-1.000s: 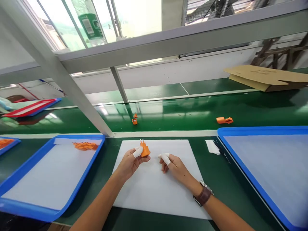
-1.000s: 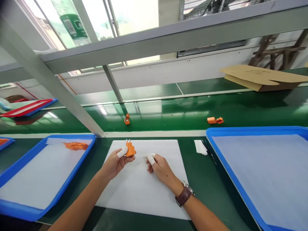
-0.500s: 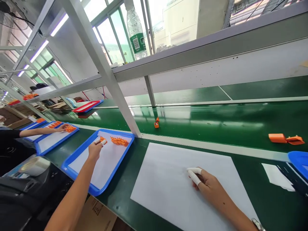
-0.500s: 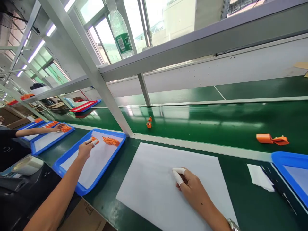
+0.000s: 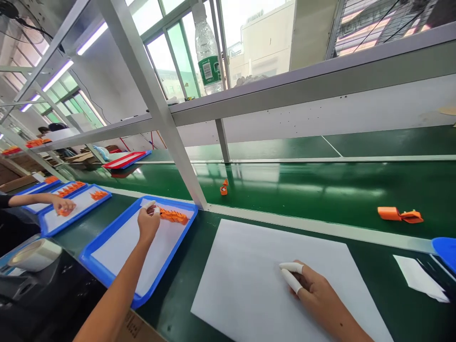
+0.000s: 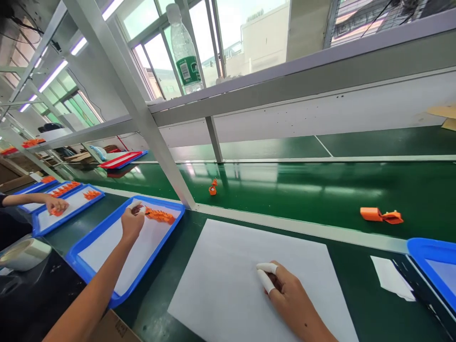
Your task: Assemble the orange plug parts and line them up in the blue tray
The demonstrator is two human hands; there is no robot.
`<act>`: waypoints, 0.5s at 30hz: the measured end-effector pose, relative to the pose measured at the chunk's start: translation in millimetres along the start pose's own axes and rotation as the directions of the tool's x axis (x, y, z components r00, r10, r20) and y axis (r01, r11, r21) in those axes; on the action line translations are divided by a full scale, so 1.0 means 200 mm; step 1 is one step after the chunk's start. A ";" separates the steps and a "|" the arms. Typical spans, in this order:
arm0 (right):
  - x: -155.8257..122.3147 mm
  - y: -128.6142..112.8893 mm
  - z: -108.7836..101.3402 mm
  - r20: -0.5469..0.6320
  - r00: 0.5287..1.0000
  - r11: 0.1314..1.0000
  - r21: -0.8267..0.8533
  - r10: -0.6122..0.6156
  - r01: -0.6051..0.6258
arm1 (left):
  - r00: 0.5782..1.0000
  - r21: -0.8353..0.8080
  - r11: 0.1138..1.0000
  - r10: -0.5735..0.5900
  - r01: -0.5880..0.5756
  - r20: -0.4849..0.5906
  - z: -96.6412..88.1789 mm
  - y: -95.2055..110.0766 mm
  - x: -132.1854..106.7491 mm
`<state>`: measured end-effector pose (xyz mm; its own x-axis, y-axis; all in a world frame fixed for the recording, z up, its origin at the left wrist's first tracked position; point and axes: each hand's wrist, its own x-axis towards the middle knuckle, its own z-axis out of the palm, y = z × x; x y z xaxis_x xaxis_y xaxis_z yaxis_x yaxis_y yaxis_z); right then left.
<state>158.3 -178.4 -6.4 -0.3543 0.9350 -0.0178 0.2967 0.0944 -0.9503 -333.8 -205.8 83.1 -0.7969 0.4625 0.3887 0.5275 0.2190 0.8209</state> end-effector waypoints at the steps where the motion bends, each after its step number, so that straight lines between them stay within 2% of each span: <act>1: 0.01 0.01 -0.01 0.024 1.000 1.000 -0.002 -0.005 0.005 | 0.997 -0.006 0.997 0.072 -0.072 0.031 0.04 0.05 -0.03; 3: 0.02 0.03 -0.02 0.086 0.996 1.000 -0.009 -0.016 0.017 | 0.966 -0.035 0.978 0.210 -0.207 0.149 0.14 0.14 -0.12; 4: 0.02 0.03 -0.03 0.113 0.993 1.000 -0.012 -0.025 0.026 | 0.936 -0.057 0.963 0.270 -0.264 0.226 0.21 0.19 -0.17; 7: 0.03 0.02 -0.06 0.159 0.986 0.998 -0.012 -0.056 0.058 | 0.809 -0.113 0.920 0.384 -0.375 0.445 0.45 0.29 -0.28; 9: 0.02 0.00 -0.06 0.165 0.984 0.997 -0.007 -0.074 0.076 | 0.742 -0.130 0.903 0.413 -0.410 0.529 0.62 0.33 -0.32; 10: 0.02 -0.01 -0.06 0.162 0.983 0.996 -0.006 -0.083 0.085 | 0.729 -0.128 0.899 0.416 -0.418 0.544 0.70 0.35 -0.32; 12: 0.02 -0.02 -0.06 0.149 0.983 0.994 -0.006 -0.103 0.105 | 0.729 -0.115 0.900 0.410 -0.420 0.548 0.85 0.38 -0.29; 15: 0.02 0.00 -0.05 0.121 0.982 0.989 -0.014 -0.143 0.145 | 0.775 -0.086 0.917 0.376 -0.389 0.508 1.02 0.43 -0.22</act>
